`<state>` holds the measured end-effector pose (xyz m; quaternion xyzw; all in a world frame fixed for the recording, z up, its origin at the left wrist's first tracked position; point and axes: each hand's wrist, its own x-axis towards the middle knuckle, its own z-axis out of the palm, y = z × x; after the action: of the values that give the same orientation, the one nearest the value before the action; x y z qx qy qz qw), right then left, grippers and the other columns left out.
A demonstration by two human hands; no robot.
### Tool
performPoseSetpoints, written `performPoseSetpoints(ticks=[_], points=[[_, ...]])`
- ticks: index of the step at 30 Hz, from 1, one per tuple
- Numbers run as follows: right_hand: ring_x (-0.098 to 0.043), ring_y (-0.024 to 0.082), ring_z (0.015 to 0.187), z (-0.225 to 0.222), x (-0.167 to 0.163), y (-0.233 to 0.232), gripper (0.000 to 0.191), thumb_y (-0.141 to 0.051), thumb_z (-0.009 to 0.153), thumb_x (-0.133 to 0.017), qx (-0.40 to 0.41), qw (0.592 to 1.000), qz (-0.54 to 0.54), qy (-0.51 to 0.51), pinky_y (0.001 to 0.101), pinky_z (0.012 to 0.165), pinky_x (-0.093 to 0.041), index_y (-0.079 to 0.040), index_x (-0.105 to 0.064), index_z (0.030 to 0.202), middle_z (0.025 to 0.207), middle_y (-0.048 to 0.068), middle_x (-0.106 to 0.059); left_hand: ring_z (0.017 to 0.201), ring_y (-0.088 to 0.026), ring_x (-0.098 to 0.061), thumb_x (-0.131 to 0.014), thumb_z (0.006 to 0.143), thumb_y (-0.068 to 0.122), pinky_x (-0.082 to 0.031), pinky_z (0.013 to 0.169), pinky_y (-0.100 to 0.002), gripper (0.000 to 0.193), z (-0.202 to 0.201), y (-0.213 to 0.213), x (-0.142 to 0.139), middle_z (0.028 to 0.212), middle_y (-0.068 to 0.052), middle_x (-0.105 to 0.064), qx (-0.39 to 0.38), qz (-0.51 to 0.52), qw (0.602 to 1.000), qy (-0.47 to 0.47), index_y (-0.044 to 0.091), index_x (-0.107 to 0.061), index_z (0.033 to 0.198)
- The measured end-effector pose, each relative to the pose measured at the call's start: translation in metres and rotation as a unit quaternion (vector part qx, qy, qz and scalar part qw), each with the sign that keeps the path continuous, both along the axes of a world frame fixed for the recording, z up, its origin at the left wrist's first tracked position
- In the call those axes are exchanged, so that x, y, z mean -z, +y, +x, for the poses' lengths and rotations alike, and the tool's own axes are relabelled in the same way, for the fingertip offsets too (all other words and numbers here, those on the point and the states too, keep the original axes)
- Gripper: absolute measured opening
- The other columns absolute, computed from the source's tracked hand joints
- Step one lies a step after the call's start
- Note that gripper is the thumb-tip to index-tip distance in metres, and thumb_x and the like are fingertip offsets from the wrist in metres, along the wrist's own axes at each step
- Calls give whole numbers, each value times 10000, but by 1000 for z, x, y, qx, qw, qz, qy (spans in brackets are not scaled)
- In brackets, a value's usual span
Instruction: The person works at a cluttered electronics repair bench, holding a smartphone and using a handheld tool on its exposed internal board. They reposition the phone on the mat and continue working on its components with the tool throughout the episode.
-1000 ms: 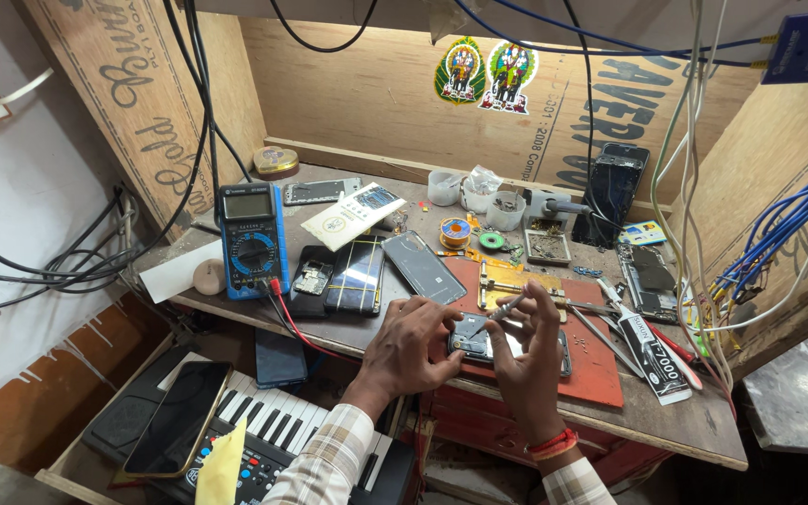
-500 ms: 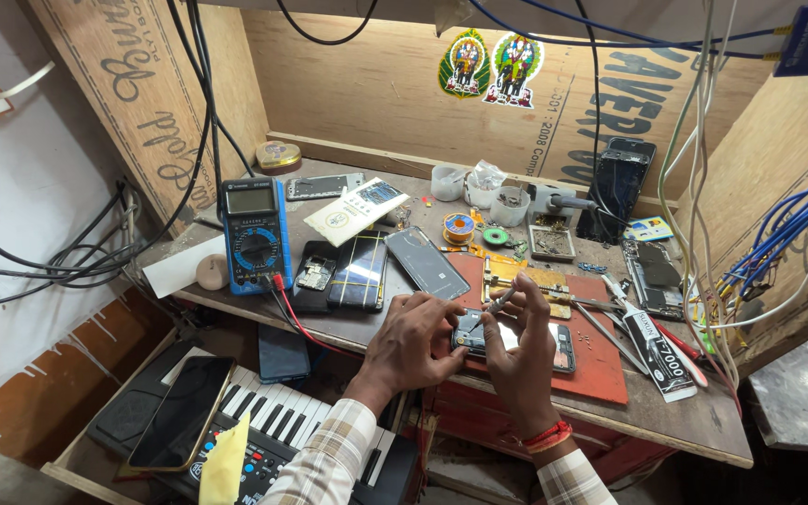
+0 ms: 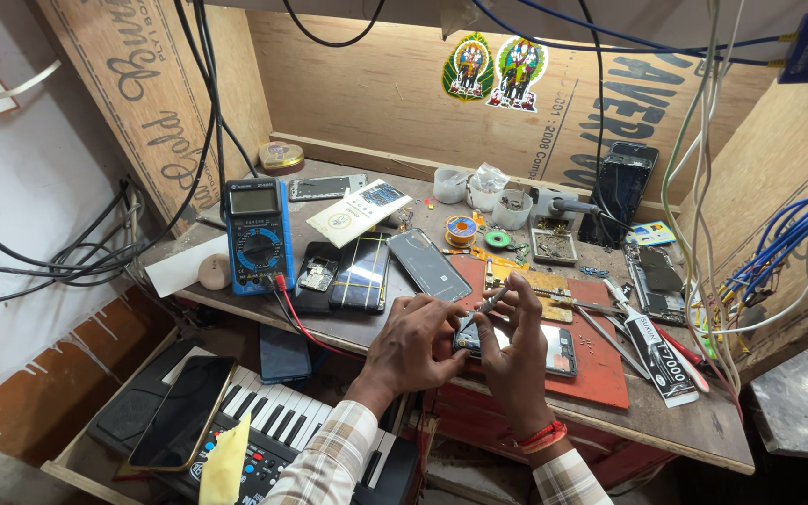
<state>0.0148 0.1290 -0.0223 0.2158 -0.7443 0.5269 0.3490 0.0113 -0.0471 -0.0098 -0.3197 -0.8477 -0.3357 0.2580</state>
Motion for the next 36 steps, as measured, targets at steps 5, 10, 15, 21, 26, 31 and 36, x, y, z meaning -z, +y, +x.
performPoseSetpoints(ticks=[5, 10, 15, 21, 26, 31, 36], points=[[-717, 245, 1103, 0, -1, -4, 712, 44, 918, -680, 1, 1000, -2, -1, 357, 911, -633, -84, -327, 1523, 1199, 153, -644, 1023, -220, -638, -858, 710, 253, -426, 983, -413, 583, 1, -3, -2, 873, -3, -677, 5, -1, 1000, -2, 114, -647, 1236], [-716, 251, 1093, 0, -1, -3, 698, 50, 922, -677, 12, 1000, -3, 0, 361, 909, -632, -76, -332, 1516, 1196, 161, -638, 1017, -219, -641, -860, 707, 252, -424, 984, -416, 576, 0, -2, -1, 870, -4, -677, 9, 4, 1000, 4, 112, -650, 1225], [-714, 256, 1108, 0, -1, -4, 698, 50, 922, -672, 9, 1000, 5, 9, 362, 915, -631, -72, -325, 1515, 1202, 162, -639, 1020, -218, -640, -865, 709, 262, -425, 983, -415, 584, 0, -3, 0, 878, -3, -680, 7, 6, 1000, 8, 107, -647, 1228], [-721, 256, 1092, 0, -1, -5, 695, 48, 925, -665, 2, 1000, 5, 5, 368, 916, -632, -78, -325, 1518, 1189, 162, -641, 1017, -215, -644, -866, 707, 267, -426, 977, -415, 583, -1, -5, 0, 879, -1, -688, 8, 6, 1000, 6, 105, -647, 1222], [-730, 235, 1073, -2, -2, -4, 662, 35, 905, -690, -11, 1000, 4, -13, 357, 886, -628, -75, -381, 1480, 1180, 132, -668, 1035, -213, -646, -863, 707, 262, -421, 997, -415, 591, 0, -4, -1, 886, 0, -693, 4, 1, 1000, 3, 104, -642, 1232], [-730, 228, 1045, -8, -11, 1, 605, 54, 888, -693, -71, 997, 37, -11, 345, 894, -629, -62, -467, 1438, 1139, 125, -664, 1040, -207, -649, -851, 697, 240, -419, 1019, -414, 677, 2, -6, -1, 871, -4, -692, 8, 5, 1000, -9, 113, -626, 1323], [-759, 187, 956, -11, -18, 2, 635, 52, 856, -706, -50, 996, 64, -34, 326, 794, -619, -87, -480, 1432, 1019, 83, -704, 1086, -232, -642, -865, 706, 268, -414, 1015, -419, 661, 1, -5, 0, 964, -15, -718, 7, 21, 1000, 10, 105, -595, 1287]])
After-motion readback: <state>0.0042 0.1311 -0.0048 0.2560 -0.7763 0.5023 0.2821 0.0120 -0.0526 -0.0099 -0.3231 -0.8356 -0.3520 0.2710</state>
